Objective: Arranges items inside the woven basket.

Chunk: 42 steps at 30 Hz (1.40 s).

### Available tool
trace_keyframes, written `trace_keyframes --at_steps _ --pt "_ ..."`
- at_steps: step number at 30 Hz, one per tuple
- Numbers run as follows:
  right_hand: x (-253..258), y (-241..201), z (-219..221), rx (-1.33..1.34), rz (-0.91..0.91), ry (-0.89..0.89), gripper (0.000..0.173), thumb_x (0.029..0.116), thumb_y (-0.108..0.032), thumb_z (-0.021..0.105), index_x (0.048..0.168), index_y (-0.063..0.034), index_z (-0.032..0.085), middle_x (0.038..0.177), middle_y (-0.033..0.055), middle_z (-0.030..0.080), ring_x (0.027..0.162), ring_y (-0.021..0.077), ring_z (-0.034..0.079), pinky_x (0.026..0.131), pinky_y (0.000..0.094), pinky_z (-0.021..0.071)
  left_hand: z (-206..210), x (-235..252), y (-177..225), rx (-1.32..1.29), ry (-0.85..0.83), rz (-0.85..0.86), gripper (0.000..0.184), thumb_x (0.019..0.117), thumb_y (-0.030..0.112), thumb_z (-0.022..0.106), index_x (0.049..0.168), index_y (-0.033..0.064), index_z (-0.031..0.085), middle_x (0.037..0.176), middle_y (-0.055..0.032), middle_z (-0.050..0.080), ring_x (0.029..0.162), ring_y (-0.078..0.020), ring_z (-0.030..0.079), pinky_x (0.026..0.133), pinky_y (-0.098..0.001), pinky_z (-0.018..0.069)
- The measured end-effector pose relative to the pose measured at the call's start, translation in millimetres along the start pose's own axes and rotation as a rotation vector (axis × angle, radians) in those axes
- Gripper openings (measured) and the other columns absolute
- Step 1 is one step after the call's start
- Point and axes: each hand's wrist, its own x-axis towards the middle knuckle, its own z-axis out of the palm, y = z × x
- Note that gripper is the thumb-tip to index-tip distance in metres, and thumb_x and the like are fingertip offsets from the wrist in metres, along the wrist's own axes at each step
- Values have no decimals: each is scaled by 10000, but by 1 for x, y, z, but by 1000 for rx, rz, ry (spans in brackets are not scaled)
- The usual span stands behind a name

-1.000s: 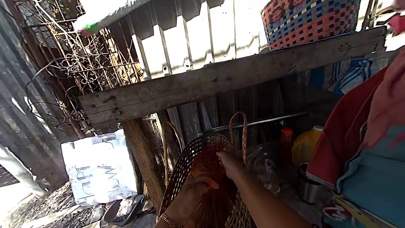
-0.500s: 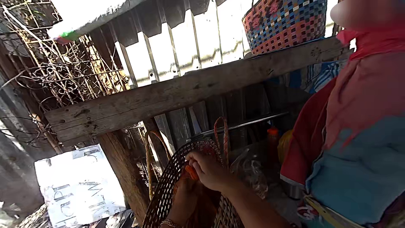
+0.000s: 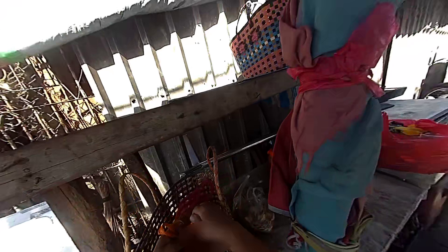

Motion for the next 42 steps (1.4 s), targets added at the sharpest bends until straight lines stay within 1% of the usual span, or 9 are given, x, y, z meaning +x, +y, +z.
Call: trace_keyframes --at_steps 5,11,14,19,24,28,30,36,42 --pt "-2 5 1 -124 -111 -290 359 1094 -185 450 1168 78 682 1126 268 690 1086 400 655 977 595 464 -6 1 -9 -145 6 -10 235 849 -88 655 885 122 558 819 27 698 782 -94 674 755 -324 578" --pt "-6 2 11 -238 17 -94 341 1082 -205 478 1158 58 682 1321 272 562 1273 430 533 1052 586 443 -10 4 -16 222 7 229 262 765 -29 766 850 77 543 836 18 661 785 -69 636 733 -299 556" --pt "-4 4 12 -118 11 3 314 1082 -197 469 1236 0 659 1298 218 610 1232 380 588 1029 578 471 -7 1 -9 617 22 385 181 805 72 753 857 -45 625 853 -152 651 791 -221 628 728 -414 522" --pt "-2 0 9 -68 15 -58 368 1107 -208 381 1380 -54 574 1254 229 663 1220 395 620 1015 630 463 13 -1 -1 872 108 543 51 795 -21 668 811 -65 649 892 -252 697 850 -393 701 768 -547 554" --pt "4 -1 7 -56 133 -88 378 1065 -129 436 1399 -15 569 1326 237 632 1271 395 589 1043 623 446 24 4 -4 918 144 560 114 773 -32 694 874 -79 672 967 -282 681 876 -426 697 752 -546 571" --pt "2 -9 7 -121 183 -126 299 1024 -119 512 1249 33 637 1214 274 655 1178 437 621 951 661 472 27 -4 -2 926 224 474 288 787 -26 704 1059 -107 655 1085 -324 652 918 -455 695 792 -552 579" --pt "3 -9 7 -149 156 -158 307 1030 -106 498 1272 14 644 1228 274 657 1195 440 616 966 670 465 26 -7 -3 940 267 428 328 832 -4 690 1136 -122 646 1145 -334 639 975 -459 690 849 -543 576" --pt "1 -9 9 -296 90 -220 363 1002 -60 542 1354 24 572 1337 275 594 1296 440 546 1044 649 430 14 -16 2 911 164 322 277 869 83 687 1098 -74 680 1013 -270 717 957 -449 711 867 -613 545" --pt "-8 -19 15 -453 169 -249 482 981 -80 584 1440 30 491 1353 297 579 1293 476 539 1026 674 437 6 -16 8 757 14 281 229 872 150 709 1043 0 724 1010 -147 735 976 -267 713 917 -476 558"
